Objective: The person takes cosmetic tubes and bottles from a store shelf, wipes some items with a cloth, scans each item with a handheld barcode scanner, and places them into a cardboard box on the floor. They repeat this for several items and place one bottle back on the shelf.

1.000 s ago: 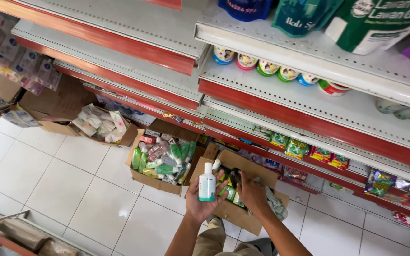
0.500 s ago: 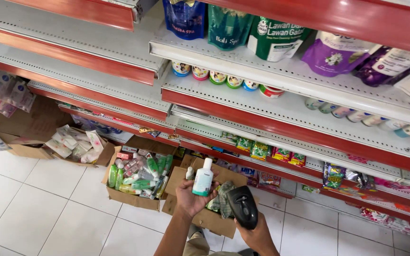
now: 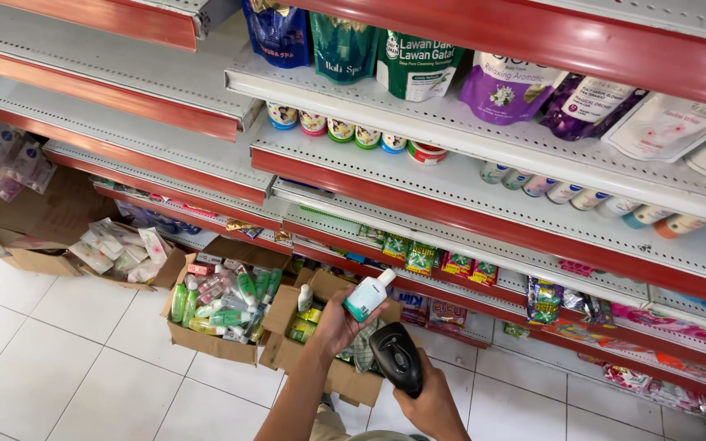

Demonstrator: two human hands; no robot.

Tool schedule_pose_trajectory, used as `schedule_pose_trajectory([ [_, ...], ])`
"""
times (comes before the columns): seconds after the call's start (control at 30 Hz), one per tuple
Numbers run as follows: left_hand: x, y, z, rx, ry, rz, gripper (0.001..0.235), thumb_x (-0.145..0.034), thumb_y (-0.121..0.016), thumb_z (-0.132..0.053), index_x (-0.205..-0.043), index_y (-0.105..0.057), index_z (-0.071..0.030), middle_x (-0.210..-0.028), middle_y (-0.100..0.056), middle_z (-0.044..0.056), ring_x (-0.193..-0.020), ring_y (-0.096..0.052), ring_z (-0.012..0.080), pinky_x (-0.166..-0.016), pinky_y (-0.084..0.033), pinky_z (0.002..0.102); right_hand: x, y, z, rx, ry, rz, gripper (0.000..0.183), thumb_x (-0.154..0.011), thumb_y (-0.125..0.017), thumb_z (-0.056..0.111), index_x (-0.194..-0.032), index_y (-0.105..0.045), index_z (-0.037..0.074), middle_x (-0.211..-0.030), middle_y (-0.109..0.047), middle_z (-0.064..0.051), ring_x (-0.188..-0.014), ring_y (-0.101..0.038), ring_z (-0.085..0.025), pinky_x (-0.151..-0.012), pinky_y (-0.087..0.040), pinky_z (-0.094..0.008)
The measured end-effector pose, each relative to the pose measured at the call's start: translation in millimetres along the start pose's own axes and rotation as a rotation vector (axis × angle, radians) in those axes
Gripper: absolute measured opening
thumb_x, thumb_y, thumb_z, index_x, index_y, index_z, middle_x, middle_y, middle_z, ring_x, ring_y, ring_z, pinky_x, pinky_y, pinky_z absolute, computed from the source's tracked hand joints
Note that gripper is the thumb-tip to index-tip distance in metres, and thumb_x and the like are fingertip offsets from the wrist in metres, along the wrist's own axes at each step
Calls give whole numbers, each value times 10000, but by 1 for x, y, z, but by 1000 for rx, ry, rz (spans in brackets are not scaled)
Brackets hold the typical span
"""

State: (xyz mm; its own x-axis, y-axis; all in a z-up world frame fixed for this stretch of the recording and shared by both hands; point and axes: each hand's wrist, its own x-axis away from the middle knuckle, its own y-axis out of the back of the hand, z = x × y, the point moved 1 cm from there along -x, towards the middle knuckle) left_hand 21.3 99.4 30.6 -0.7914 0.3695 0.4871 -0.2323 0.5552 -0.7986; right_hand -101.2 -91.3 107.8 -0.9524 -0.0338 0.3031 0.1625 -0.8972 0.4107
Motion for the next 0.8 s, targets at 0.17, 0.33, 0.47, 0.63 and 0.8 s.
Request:
schedule_pose_trajectory([
  [0.17,11,-18,2,-24,-33,61,563,-1061,-315,-312,-1360,-494,130,-1231,-654,289,-1066,-721,382,-907,-630,392,0,4,-9,-11,37,18,448,-705,-708,42,-1137,-593,47,-760,-725,-191,-657,-693,-319,-674,-549,-415],
  [0.33,14,-23,4,-34,-28,56,608,-1052,-311,-359,-1365,-485,131,-1232,-660,279,-1064,-723,373,-900,-634,384,-2,6,-18,14,65,43,410,-722,-710,47,-1120,-610,35,-778,-730,-191,-681,-692,-322,-706,-558,-405],
  [0.47,16,-27,3,-55,-34,47,616,-1064,-312,-369,-1384,-479,131,-1246,-664,286,-1072,-725,376,-897,-629,384,-3,8,-10,-12,67,46,540,-708,-693,33,-1238,-591,62,-806,-749,-185,-705,-717,-306,-726,-568,-393],
  [0.63,19,-28,3,-30,10,32,624,-1054,-314,-406,-1421,-475,73,-1270,-658,257,-1070,-724,377,-901,-636,391,-3,5,-21,-25,127,30,570,-702,-685,19,-1264,-588,46,-845,-759,-183,-732,-731,-286,-746,-575,-378],
  [0.8,21,-23,0,0,27,49,654,-1044,-301,-423,-1424,-459,86,-1277,-655,267,-1074,-724,379,-893,-626,394,-7,-2,-38,-35,130,31,523,-714,-702,29,-1228,-606,37,-841,-752,-156,-737,-724,-270,-731,-569,-378],
])
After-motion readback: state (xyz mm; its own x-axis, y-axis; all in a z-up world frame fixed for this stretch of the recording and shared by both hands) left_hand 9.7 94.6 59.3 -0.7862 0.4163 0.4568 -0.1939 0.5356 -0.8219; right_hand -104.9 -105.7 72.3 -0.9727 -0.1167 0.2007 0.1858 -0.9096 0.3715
